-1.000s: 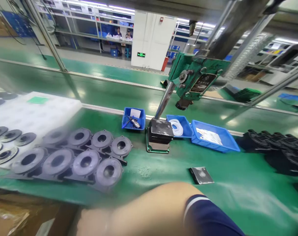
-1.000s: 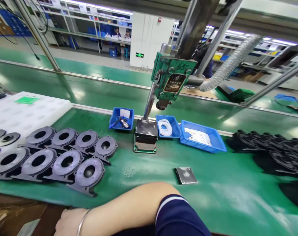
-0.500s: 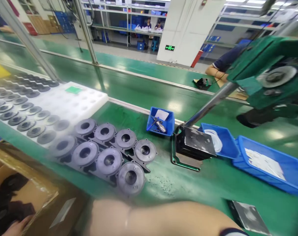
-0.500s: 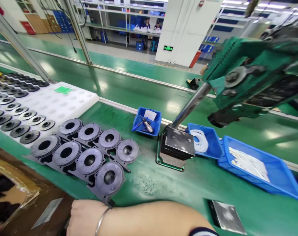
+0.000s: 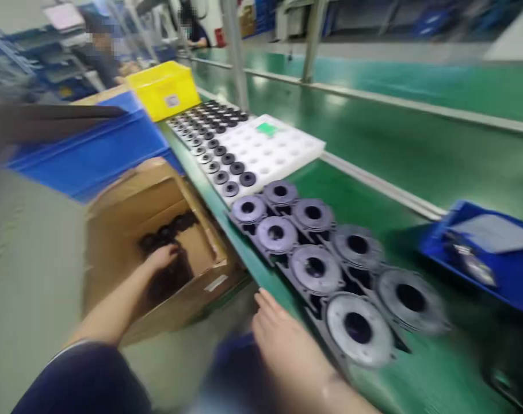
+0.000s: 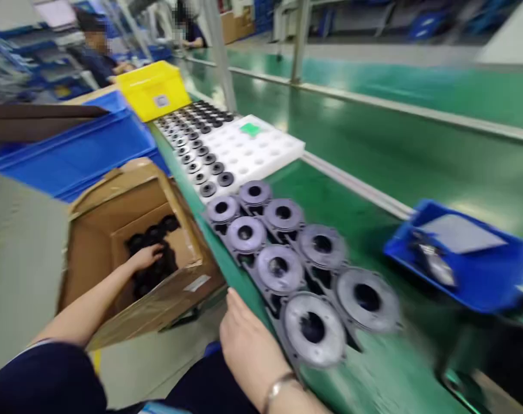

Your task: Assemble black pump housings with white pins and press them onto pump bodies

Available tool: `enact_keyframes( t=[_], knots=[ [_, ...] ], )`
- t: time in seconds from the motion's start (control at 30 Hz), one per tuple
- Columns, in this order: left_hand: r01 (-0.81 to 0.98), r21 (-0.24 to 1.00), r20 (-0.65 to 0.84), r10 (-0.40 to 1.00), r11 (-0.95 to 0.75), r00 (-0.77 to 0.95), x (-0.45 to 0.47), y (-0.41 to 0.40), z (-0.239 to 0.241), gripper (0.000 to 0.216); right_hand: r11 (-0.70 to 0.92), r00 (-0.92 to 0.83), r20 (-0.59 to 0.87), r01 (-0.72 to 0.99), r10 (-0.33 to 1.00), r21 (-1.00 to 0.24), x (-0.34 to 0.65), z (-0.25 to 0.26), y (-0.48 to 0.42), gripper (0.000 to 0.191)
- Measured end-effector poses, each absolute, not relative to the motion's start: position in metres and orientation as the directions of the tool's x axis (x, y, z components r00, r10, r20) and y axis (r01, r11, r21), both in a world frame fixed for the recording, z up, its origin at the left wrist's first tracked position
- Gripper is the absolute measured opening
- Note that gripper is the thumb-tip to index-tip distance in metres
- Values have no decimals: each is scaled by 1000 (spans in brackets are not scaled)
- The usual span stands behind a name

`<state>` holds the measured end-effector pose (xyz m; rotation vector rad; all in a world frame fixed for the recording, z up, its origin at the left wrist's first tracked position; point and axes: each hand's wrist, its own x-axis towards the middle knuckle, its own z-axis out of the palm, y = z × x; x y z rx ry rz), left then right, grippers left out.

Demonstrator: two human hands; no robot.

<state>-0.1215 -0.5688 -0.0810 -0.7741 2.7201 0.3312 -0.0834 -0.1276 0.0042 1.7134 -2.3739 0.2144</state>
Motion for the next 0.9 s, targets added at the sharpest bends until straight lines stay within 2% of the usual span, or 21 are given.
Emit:
enact_keyframes(
  t=[0.13,0.23,0.53,0.67,0.77,0.9],
  knots=[
    [-667,63,-303,-623,742,-722,-99,-631,-67,35,286,-269,298,-958,-916,13,-89,-2,-128,33],
    [-703,26,-333,-657,711,-677,-102,-657,-66,35,266,-244,300,-963,-922,33,-89,-15,-126,34],
    [-643,-41,-516,-567,765,-642,-100,-652,-99,33,270,-246,367,-963,-897,15,-92,-48,-123,35],
    [-600,-16,-487,-530,800,-694,-134,-638,-118,35,253,-216,341,-965,-915,67,-95,-47,-123,38],
    [-583,5,-426,-526,812,-736,-175,-631,-127,38,234,-193,294,-966,-936,111,-98,-44,-124,34],
    [-584,16,-370,-538,812,-758,-222,-619,-126,41,256,-235,270,-966,-934,47,-93,-51,-124,29]
  ],
)
